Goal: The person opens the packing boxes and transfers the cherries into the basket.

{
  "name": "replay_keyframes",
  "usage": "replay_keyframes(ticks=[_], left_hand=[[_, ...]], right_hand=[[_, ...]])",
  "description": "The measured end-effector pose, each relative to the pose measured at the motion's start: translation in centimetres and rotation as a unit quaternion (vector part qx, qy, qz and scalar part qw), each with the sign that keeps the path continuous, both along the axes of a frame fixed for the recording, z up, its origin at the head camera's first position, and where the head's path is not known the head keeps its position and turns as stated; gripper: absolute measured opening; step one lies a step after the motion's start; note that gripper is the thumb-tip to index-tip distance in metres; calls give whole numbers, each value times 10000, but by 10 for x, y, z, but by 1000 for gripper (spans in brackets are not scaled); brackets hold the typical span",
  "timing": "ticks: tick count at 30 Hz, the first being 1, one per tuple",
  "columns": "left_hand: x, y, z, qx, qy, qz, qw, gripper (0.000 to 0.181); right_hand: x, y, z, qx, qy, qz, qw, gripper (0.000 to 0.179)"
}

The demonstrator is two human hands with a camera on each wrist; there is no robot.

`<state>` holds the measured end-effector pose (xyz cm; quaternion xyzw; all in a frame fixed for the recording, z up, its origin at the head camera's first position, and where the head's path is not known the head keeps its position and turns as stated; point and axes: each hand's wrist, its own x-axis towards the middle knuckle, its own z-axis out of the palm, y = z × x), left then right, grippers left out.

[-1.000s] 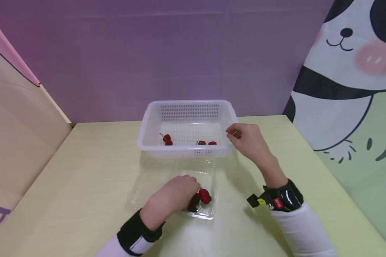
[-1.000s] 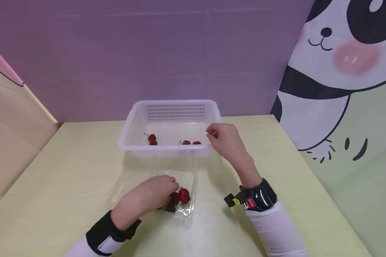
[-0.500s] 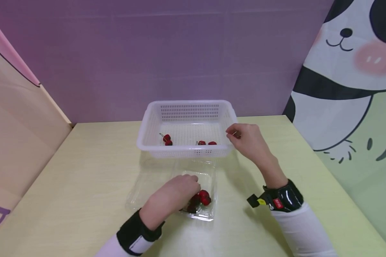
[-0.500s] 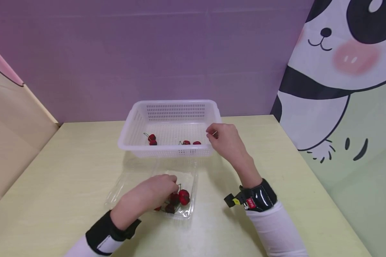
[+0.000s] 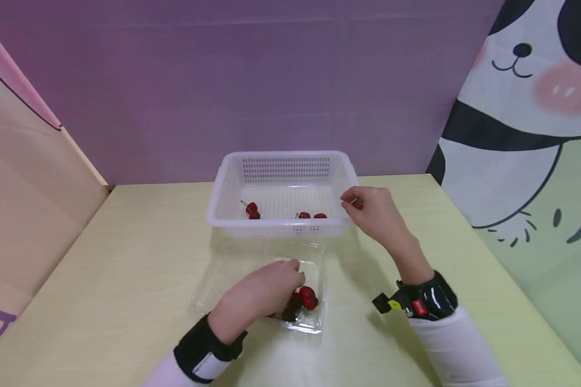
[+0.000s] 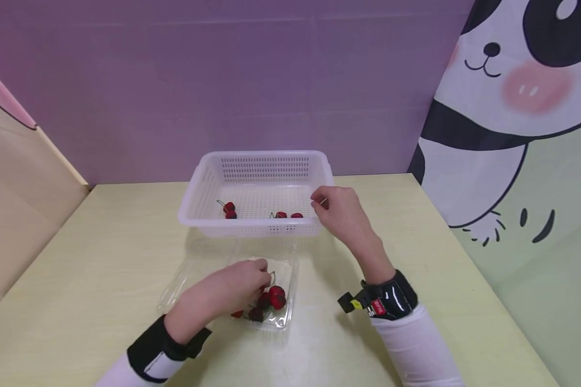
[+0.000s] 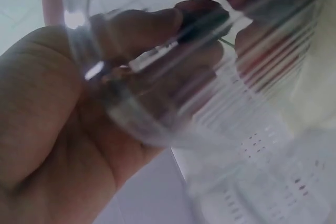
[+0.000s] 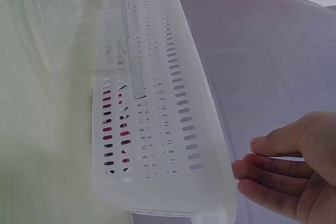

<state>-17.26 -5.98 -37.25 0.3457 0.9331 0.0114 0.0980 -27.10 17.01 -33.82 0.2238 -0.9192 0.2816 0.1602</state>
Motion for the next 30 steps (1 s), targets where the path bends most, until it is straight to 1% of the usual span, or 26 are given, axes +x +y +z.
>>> replay_keyframes(ticks=[5, 10, 14, 18, 25, 30], left_hand=[[-2, -3, 2, 280, -2, 8, 9996, 17], [-5, -7, 4, 715, 84, -88, 9974, 15], [-6, -11, 5, 1000, 344, -279, 9940, 16], [-7, -14, 9, 1210, 552, -386, 9904, 15], [-6, -19, 15, 1584, 630, -285, 9849, 15], [-7, -22, 18, 1727, 828, -370, 9808, 14]], right_hand=[[0, 0, 0, 5, 14, 14, 10000, 10], [-1, 1, -1, 53, 56, 14, 10000, 10], [-1, 1, -1, 85, 60, -12, 9999, 10], [-1, 1, -1, 112, 78, -4, 9999, 9], [-1, 1, -1, 76, 111, 51, 9999, 8], [0, 0, -1, 40, 76, 58, 9999, 9]])
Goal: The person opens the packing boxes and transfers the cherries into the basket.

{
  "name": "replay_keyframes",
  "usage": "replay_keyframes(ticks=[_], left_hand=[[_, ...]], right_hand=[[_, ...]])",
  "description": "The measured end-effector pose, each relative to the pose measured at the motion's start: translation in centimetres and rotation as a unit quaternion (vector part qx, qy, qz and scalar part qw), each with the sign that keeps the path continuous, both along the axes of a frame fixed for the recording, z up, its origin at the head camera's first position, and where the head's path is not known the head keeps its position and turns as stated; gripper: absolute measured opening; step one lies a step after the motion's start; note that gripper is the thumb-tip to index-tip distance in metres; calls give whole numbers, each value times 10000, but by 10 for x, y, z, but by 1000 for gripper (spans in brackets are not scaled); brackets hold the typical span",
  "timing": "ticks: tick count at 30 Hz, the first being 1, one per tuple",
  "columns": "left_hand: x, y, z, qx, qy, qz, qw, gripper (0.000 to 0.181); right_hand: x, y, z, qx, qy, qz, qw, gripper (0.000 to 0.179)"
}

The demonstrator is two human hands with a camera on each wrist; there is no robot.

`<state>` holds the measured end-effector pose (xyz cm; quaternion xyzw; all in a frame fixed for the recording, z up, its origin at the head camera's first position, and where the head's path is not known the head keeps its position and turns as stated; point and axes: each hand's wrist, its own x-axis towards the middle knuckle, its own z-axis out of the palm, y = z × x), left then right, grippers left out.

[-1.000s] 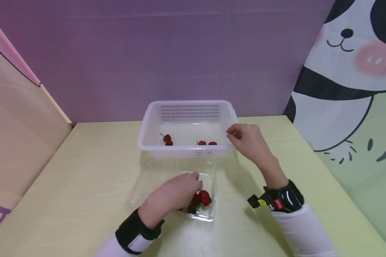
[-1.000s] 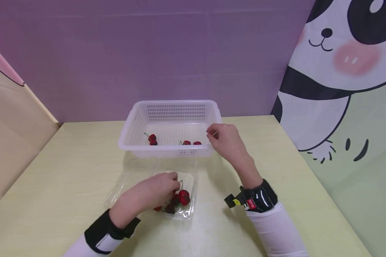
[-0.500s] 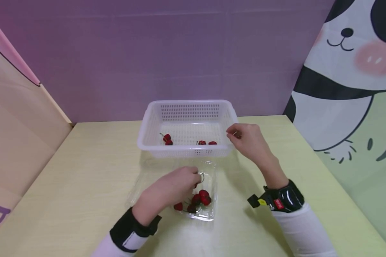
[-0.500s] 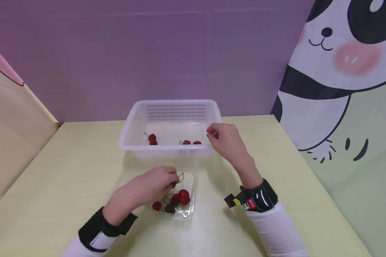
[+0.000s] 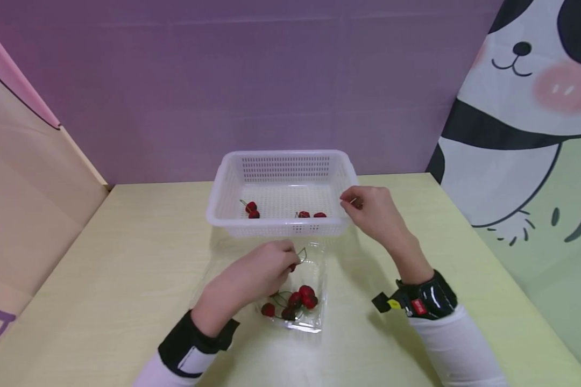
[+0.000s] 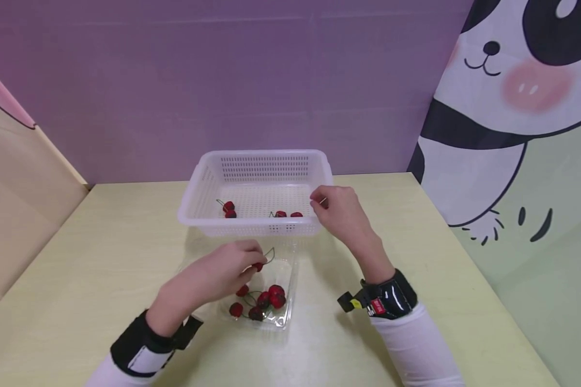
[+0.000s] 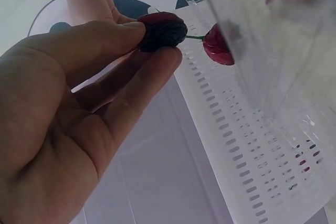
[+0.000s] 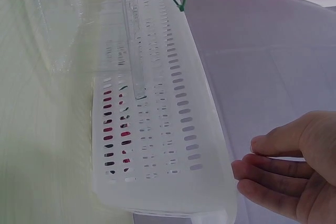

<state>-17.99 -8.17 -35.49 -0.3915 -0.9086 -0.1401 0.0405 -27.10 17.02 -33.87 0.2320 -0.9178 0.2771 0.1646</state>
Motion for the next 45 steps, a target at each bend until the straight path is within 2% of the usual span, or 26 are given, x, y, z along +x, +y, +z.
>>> replay_keyframes(ticks=[9, 13, 19, 25, 34, 41, 45], left_hand=[[-6, -8, 6, 187, 467, 18, 9987, 13], [-8, -12, 10, 413, 551, 69, 9976, 15], [-12, -18, 14, 840, 781, 84, 9934, 15], [-14, -26, 18, 1069, 1091, 70, 9882, 17], [-19, -32, 24, 1169, 1317, 233, 9841, 20], [-23, -39, 24, 1387, 1497, 234, 9787, 18], [-26, -39, 24, 1509, 1523, 286, 9763, 18]], right_hand=[[1, 1, 1, -7, -27, 11, 10000, 10], [1, 0, 1, 21, -51, -13, 10000, 10], [2, -2, 2, 49, -33, 96, 9999, 10], [4, -3, 3, 146, 57, 95, 9998, 9], [10, -4, 7, 291, 378, 197, 9987, 8], [19, -9, 12, 563, 287, 262, 9977, 9], [24, -12, 13, 833, 306, 533, 9946, 10]])
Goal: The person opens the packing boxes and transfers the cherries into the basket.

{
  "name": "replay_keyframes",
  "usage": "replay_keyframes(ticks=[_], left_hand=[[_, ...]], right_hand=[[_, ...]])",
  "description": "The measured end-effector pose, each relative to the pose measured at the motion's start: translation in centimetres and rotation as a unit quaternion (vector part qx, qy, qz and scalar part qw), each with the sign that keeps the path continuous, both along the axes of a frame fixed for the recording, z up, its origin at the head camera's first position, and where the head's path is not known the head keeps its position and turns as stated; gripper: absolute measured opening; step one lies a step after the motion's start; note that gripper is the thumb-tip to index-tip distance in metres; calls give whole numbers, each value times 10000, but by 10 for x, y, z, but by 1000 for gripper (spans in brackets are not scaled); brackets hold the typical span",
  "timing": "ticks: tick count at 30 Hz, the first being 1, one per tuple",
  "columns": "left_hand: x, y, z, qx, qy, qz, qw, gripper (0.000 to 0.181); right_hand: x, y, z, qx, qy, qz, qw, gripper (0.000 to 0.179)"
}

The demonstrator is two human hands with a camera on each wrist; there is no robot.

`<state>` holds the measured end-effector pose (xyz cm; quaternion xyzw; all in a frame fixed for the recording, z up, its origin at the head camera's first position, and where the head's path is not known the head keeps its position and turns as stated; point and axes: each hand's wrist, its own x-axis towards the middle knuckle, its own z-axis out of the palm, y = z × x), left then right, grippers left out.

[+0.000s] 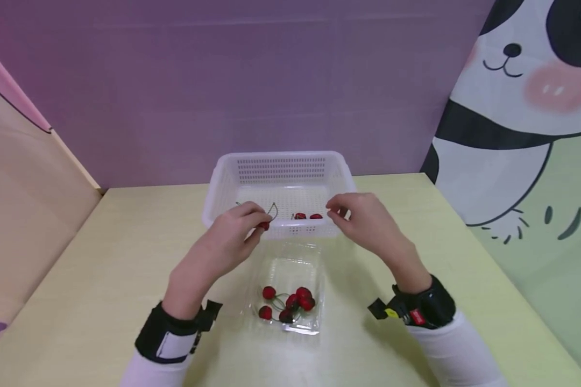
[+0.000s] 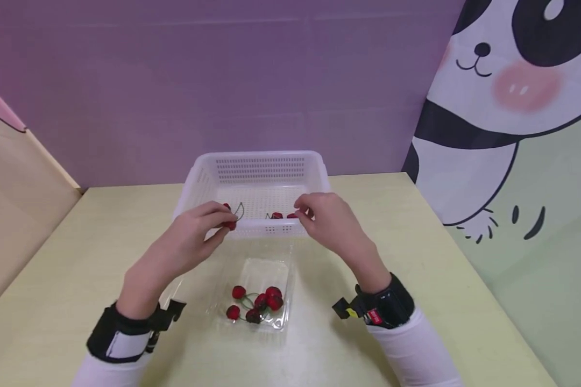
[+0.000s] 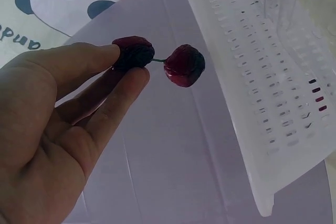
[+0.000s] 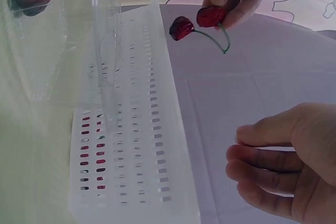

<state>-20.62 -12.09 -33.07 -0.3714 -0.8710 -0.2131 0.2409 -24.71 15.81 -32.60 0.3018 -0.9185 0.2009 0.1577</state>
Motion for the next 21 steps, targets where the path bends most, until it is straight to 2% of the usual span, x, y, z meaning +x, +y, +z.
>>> replay_keyframes(ticks=[5, 8, 12, 17, 21], left_hand=[[-5, 0, -2, 222, 56, 210, 9995, 18], [-8, -2, -4, 373, 148, 342, 9986, 19], [-11, -3, -7, 434, 256, 371, 9980, 19], [-15, -5, -10, 558, 297, 385, 9973, 19], [-17, -7, -11, 654, 317, 489, 9962, 20]], right_hand=[[10, -6, 2, 559, 9, 689, 9961, 15], [18, -12, 2, 944, -114, 1206, 9881, 18], [29, -21, 1, 1403, -119, 1755, 9744, 20], [40, -29, -3, 1730, -58, 2054, 9633, 21], [45, -34, -7, 1978, -206, 2029, 9588, 23]])
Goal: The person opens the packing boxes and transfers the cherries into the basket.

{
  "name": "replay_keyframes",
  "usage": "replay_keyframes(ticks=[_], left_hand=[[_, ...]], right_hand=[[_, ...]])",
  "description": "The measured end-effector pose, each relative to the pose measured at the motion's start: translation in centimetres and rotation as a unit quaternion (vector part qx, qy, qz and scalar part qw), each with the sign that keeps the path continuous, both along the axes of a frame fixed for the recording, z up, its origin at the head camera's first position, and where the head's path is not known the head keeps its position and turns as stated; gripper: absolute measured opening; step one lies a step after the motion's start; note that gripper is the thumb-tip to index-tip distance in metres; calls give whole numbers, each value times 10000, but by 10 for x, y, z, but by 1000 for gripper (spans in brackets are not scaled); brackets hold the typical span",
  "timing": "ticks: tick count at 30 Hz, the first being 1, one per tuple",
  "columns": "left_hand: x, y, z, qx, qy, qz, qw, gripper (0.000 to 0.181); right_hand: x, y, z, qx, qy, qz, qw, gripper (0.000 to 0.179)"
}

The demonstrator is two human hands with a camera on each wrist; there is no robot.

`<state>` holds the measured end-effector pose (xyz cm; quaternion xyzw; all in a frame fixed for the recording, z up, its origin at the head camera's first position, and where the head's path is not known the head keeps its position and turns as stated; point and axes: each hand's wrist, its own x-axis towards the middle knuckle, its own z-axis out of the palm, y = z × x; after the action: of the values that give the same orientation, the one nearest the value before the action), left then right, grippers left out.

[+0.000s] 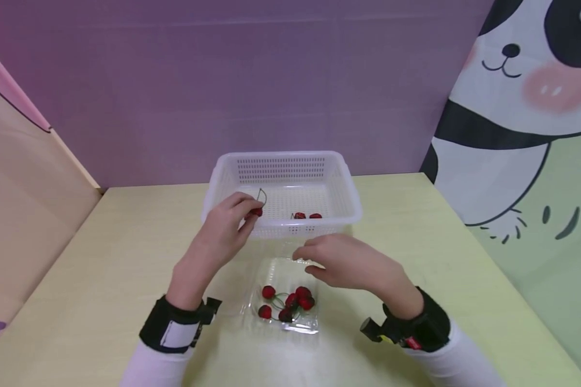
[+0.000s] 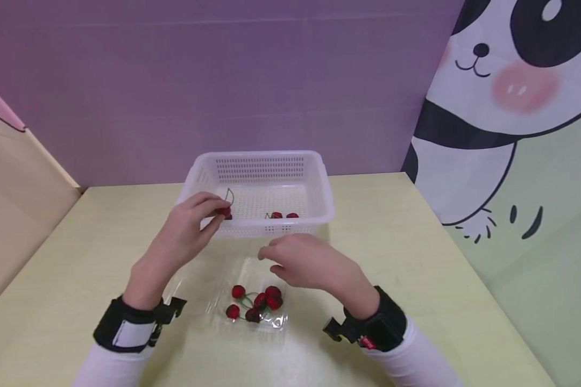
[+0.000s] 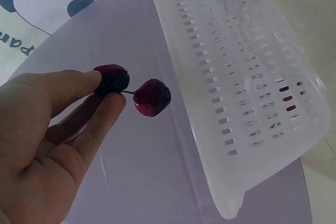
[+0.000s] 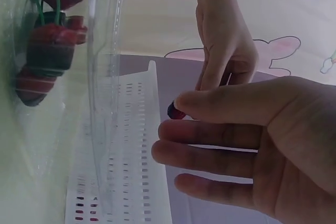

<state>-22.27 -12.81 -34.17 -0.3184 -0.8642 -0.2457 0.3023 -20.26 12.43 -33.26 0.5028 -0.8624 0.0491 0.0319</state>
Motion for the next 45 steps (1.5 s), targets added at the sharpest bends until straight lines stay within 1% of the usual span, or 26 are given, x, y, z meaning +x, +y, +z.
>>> replay_keyframes(ticks=[5, 9, 12, 17, 22, 25, 32, 38, 41, 45], left_hand=[[-2, -3, -3, 84, -15, 91, 9999, 20], [-4, -4, -4, 190, 53, 196, 9996, 18], [-5, -5, -4, 282, 42, 354, 9990, 18], [-4, -8, -4, 386, -187, 693, 9967, 18], [-4, -9, -3, 470, -361, 981, 9934, 18], [-5, -10, -3, 549, -467, 1060, 9917, 18], [-8, -12, -7, 640, -664, 1117, 9895, 17], [-9, -13, -8, 579, -621, 1151, 9897, 16], [-10, -13, -10, 555, -637, 1159, 9897, 16], [-9, -13, -10, 503, -760, 1228, 9882, 17]], right_hand=[[1, -4, -5, 348, -254, -83, 9990, 22], [2, -6, -9, 591, -540, -64, 9968, 22], [2, -8, -13, 707, -786, -15, 9944, 22], [3, -13, -19, 897, -1021, -28, 9907, 19], [5, -16, -23, 1131, -1024, -29, 9883, 8], [6, -18, -25, 1220, -971, 20, 9878, 3], [7, -23, -31, 1332, -1132, 13, 9846, 11], [11, -26, -32, 1466, -1279, -110, 9808, 10], [12, -26, -33, 1454, -1287, -135, 9809, 11], [11, -26, -36, 1455, -1183, -130, 9822, 14]])
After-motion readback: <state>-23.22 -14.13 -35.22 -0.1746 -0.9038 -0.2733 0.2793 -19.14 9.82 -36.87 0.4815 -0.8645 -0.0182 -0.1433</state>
